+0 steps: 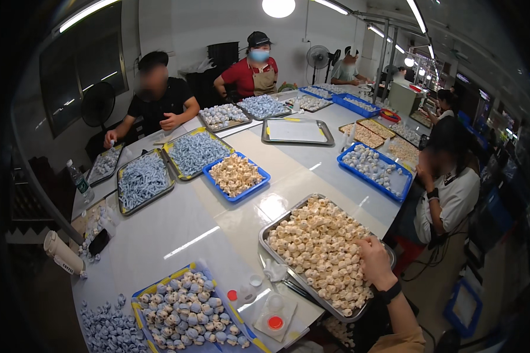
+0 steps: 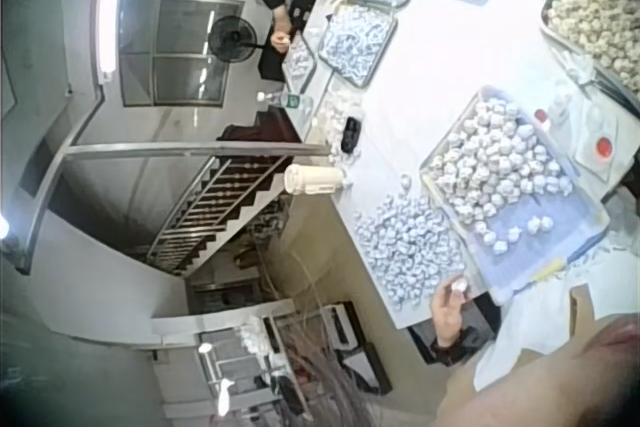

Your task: The person assembles small decorative figures by applying glue to the base of a white component and attaching a light-blue top piece. They place the assembled units onto a blue tray and occasionally rearrange items on the table. The process is repeated continuously throughout the clip.

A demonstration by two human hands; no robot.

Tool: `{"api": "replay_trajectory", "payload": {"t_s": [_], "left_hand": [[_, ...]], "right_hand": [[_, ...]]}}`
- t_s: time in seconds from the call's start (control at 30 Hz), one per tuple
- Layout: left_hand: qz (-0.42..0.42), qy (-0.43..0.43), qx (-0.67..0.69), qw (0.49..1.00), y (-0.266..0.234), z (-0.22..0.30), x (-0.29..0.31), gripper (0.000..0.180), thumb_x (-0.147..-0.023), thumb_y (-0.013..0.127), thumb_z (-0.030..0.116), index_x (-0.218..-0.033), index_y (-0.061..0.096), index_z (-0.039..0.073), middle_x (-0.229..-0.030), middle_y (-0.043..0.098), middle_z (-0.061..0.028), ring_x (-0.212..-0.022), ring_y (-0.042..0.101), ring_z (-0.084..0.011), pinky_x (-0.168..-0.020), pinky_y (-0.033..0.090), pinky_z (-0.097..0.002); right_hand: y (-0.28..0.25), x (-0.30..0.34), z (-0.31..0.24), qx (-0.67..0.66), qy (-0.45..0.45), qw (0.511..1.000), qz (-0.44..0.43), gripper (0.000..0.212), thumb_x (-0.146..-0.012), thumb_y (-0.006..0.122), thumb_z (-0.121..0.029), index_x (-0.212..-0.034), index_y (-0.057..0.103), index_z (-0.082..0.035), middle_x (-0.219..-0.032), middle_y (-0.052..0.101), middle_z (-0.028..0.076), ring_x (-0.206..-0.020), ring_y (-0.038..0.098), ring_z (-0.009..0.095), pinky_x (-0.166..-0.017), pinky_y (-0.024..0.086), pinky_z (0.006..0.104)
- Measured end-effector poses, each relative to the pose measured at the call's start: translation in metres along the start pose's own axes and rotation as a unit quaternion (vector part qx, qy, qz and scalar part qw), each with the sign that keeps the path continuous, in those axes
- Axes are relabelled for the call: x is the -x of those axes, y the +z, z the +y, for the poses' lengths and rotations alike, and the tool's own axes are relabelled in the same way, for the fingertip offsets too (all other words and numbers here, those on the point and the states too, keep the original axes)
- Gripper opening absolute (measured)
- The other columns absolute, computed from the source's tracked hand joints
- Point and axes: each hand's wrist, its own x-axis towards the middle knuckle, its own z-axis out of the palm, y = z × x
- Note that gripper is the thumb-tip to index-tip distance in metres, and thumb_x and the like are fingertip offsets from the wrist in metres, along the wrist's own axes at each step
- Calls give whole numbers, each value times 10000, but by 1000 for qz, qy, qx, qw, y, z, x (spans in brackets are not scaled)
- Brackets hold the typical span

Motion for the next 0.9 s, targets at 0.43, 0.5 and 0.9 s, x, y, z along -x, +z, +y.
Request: {"api": "replay_trajectory", "payload": {"t_s": [0.43,0.5,0.9], "left_hand": [[-1,-17,-5,1000,-1,-2,-3,279,-923,505,199,-1093,544,-19,-825,579,-61,-667,500,-109,-606,403,-231],[1,-23,-6,1000,0,0,-4,275,-924,502,194,-1093,543,-19,-832,579,-63,-673,502,-110,-609,405,-234],[-8,-8,-10,1000,-1,-3,-4,266,-926,491,175,-1103,538,-18,-855,587,-72,-686,515,-114,-620,419,-240]], "right_hand": [[5,-4,7,1,-7,1000,-5,357,-661,535,109,-983,609,-28,-903,550,152,-793,580,341,-681,472,396],[5,-5,7,8,1,1000,-13,337,-665,536,96,-969,613,-28,-891,559,146,-795,582,337,-681,474,397],[8,-11,10,70,-18,997,-20,241,-687,617,-9,-919,635,-74,-824,590,105,-815,582,300,-690,478,393]]}}
